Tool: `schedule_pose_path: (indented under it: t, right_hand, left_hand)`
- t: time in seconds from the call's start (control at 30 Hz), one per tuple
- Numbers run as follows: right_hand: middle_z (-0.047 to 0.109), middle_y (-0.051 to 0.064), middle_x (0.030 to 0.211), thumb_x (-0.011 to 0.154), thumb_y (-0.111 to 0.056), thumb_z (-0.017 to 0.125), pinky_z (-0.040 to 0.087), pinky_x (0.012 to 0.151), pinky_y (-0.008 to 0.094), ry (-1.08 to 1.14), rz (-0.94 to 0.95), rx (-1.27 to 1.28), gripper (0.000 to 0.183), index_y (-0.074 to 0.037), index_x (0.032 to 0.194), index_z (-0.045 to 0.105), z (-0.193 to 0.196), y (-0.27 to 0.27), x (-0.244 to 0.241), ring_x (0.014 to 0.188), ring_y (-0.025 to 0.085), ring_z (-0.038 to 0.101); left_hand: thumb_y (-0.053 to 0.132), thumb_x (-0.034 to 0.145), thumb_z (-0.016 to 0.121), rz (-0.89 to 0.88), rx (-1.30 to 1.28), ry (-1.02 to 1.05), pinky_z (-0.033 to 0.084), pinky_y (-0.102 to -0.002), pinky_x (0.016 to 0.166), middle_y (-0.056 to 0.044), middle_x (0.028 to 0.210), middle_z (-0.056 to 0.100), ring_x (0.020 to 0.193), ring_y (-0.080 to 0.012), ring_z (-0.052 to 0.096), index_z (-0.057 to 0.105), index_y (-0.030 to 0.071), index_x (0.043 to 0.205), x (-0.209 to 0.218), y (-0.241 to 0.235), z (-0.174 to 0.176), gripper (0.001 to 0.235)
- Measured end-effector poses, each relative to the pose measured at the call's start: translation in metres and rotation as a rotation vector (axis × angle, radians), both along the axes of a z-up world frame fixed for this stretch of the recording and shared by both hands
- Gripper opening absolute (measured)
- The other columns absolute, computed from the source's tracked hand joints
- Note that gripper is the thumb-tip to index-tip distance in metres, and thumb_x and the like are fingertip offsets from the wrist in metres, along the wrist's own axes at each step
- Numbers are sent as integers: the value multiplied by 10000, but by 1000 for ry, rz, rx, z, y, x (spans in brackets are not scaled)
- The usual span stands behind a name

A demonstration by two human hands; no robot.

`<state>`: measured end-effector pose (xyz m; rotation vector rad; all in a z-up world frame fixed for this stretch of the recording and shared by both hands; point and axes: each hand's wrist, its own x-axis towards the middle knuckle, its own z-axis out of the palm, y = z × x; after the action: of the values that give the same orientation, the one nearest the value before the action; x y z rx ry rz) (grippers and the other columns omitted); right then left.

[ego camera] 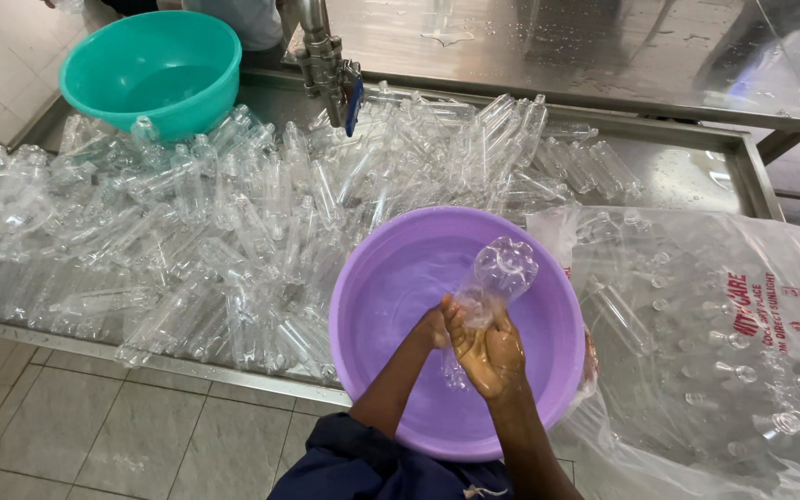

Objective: The person washes clear plastic bottles by hand in a purple basin filled with water. They repeatedly pick up bottles from a large pile on a stainless steel counter, submerge and rinse them in the basin, and place them back onto the counter.

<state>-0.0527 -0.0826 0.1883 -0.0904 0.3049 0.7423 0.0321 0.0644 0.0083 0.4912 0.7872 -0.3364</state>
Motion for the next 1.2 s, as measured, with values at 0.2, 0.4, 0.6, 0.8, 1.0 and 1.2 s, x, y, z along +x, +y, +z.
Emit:
schedule_pose_path:
  t: [0.2, 0.4, 0.6, 0.8, 1.0, 1.2]
  right_hand:
    - [622, 360, 1376, 1103, -365, 556, 656, 1010, 362, 4, 9, 1, 460, -6, 1364, 677, 7, 3, 0, 1161, 381, 726]
    - [567, 422, 1430, 1108, -310, 559, 667, 1007, 395, 30, 11, 98, 430, 9, 1364, 692, 41, 6, -9, 1176, 422, 711]
    - [455, 419, 1565, 1114, -344, 527, 647, 1054, 409, 37, 29, 163, 453, -98, 1469, 666, 6, 0, -4, 1217, 389, 712]
    - [464, 408, 1536, 1125, -302, 534, 662, 1046, 412, 47, 14, 185, 415, -70, 1431, 691, 38, -8, -9, 1179, 392, 716]
    - [440, 392, 1551, 1114, -330, 547, 656, 1043, 406, -59, 13, 224, 463, -136, 1526, 634, -6, -19, 8, 1200, 378, 721]
    - [619, 369, 1233, 1129, -396, 614, 714, 769, 306, -492, 31, 169, 589, -106, 1633, 524, -24, -68, 64, 893, 333, 799]
  left_hand:
    - [453, 894, 810, 11, -85, -58, 603, -687, 890, -237, 1167, 712, 1034, -430, 733, 604, 27, 1341, -29, -1, 28, 651]
    - [490, 911, 785, 21, -163, -117, 590, -686, 944, -245, 1202, 727, 1075, -447, 735, 644, 19, 1343, -55, -1, 44, 655]
    - [526, 928, 760, 32, -244, -156, 576, -685, 998, -252, 1237, 742, 1116, -463, 737, 684, 10, 1345, -64, -6, 0, 668]
    - [562, 944, 735, 48, -331, -182, 562, -684, 1052, -259, 1272, 756, 1158, -480, 739, 724, 2, 1347, -87, -13, -38, 690]
    - [563, 901, 806, 4, -241, -117, 604, -659, 993, -191, 1176, 737, 1073, -421, 725, 760, 91, 1252, -64, -2, -106, 591]
    - [426, 909, 983, 105, 15, -238, 590, -813, 913, -246, 1410, 521, 1185, -575, 649, 427, 251, 1480, -69, 38, 60, 816]
